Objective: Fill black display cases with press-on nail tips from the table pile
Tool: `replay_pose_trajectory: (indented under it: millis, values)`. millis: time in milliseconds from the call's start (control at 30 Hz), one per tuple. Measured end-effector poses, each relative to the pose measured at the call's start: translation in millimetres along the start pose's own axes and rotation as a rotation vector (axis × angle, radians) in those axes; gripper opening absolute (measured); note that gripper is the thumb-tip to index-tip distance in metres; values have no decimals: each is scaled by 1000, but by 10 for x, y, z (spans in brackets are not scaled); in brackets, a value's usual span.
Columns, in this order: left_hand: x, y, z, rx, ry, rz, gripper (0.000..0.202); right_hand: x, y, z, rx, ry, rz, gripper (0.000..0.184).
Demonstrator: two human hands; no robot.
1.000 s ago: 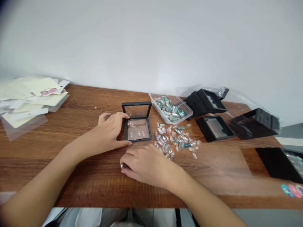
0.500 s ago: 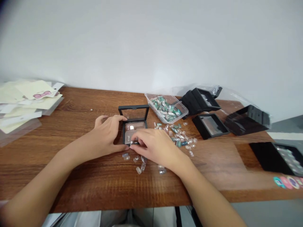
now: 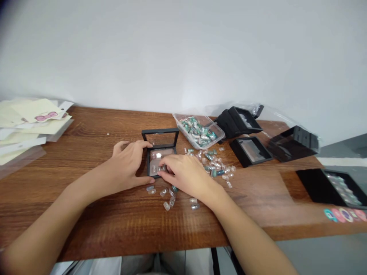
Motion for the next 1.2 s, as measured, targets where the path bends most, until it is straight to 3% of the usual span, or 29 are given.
replay_pose_trajectory:
  millis: [167, 467, 733, 800, 967, 1200]
  values:
    - [2, -4, 20, 28, 10, -9, 68, 16, 100, -4, -35, -25, -7, 16]
    - [21, 6, 114, -43, 31, -24, 73, 121, 638, -255, -187, -171, -99, 19]
    - [34, 8, 186, -96, 51, -37, 72, 257, 419, -489, -121, -239, 303, 6]
    - [23, 45, 183, -110, 54, -55, 68, 298, 353, -488, -78, -241, 371, 10]
    - [-9, 187, 140, -167, 48, -112, 61, 344, 237, -373, -13, -193, 447, 25]
    - [-9, 216, 134, -192, 47, -125, 62, 334, 214, -332, -1, -160, 424, 15]
Point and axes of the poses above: each hand's wrist, its own x-axis away from the middle knuckle, its own y-axis out of the back of the hand, z = x × y, the point moved 8 cm from there along -x, towards the middle knuckle, and after that the axes turned 14 degrees about -y, right-handed, at the moved point
